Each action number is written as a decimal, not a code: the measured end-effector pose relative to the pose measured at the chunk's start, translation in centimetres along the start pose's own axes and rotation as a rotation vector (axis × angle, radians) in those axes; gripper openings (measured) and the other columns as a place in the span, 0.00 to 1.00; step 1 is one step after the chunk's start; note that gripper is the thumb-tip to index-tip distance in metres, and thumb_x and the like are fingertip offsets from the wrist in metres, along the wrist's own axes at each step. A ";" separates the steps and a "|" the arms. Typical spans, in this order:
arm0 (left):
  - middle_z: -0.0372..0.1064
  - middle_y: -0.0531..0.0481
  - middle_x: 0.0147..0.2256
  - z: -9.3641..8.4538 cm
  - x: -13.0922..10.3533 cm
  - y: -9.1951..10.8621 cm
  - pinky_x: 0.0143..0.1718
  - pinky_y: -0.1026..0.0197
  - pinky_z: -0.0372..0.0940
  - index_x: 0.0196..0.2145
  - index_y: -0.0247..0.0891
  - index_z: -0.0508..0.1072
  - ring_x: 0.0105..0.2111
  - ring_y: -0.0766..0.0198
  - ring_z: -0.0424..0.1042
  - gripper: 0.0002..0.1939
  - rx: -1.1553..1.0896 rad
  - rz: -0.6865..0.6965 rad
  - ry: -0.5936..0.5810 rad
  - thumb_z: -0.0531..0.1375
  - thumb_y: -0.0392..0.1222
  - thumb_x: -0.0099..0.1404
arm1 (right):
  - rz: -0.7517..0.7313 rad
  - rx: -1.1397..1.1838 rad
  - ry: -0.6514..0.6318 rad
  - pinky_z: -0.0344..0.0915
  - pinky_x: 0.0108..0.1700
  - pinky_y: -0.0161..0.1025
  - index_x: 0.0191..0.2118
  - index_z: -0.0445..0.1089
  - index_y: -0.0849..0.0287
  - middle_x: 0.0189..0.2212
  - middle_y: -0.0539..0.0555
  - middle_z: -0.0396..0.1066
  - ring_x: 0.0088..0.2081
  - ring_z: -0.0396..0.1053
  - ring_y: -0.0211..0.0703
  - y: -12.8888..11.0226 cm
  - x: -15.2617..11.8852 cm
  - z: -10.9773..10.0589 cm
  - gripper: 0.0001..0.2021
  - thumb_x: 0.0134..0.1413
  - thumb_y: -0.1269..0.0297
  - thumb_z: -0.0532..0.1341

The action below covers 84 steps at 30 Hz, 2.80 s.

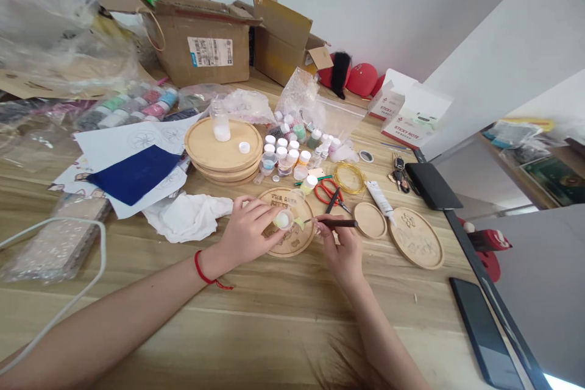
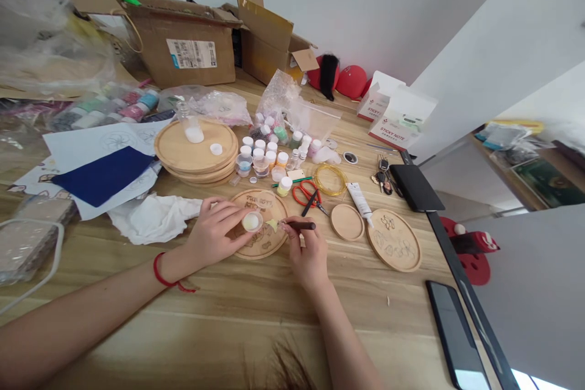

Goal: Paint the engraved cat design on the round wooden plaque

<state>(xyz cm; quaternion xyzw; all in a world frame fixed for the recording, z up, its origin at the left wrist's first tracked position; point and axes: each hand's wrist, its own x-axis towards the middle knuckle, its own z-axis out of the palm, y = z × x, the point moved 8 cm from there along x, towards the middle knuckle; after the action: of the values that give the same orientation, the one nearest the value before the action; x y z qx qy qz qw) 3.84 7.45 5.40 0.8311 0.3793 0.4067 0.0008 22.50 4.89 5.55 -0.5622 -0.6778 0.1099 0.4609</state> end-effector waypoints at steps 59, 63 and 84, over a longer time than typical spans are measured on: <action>0.77 0.49 0.33 -0.2 0.2 -0.2 0.43 0.51 0.58 0.40 0.39 0.75 0.36 0.58 0.74 0.11 0.010 -0.041 -0.003 0.62 0.46 0.63 | 0.603 0.566 0.064 0.72 0.27 0.42 0.29 0.72 0.58 0.22 0.52 0.75 0.22 0.72 0.43 6.5 -2.5 1.0 0.15 0.46 0.51 0.70; 0.77 0.49 0.33 -0.2 0.2 -0.2 0.43 0.52 0.58 0.41 0.38 0.75 0.35 0.58 0.74 0.11 0.011 -0.041 -0.009 0.62 0.46 0.63 | 0.608 0.585 0.058 0.71 0.27 0.42 0.29 0.72 0.58 0.22 0.51 0.75 0.22 0.71 0.42 6.6 -2.6 1.1 0.15 0.47 0.51 0.70; 0.77 0.49 0.33 -0.2 0.2 -0.2 0.44 0.51 0.58 0.40 0.39 0.76 0.36 0.58 0.74 0.11 0.002 -0.047 -0.019 0.63 0.46 0.62 | 0.609 0.581 0.097 0.72 0.27 0.42 0.29 0.70 0.57 0.22 0.51 0.75 0.21 0.71 0.43 6.6 -2.6 0.9 0.16 0.46 0.50 0.70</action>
<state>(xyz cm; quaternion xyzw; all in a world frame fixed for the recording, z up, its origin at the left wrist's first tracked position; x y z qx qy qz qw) 3.67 7.71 5.62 0.8258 0.3991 0.3982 0.0134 26.06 5.21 -0.66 -0.5880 -0.3993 0.4010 0.5780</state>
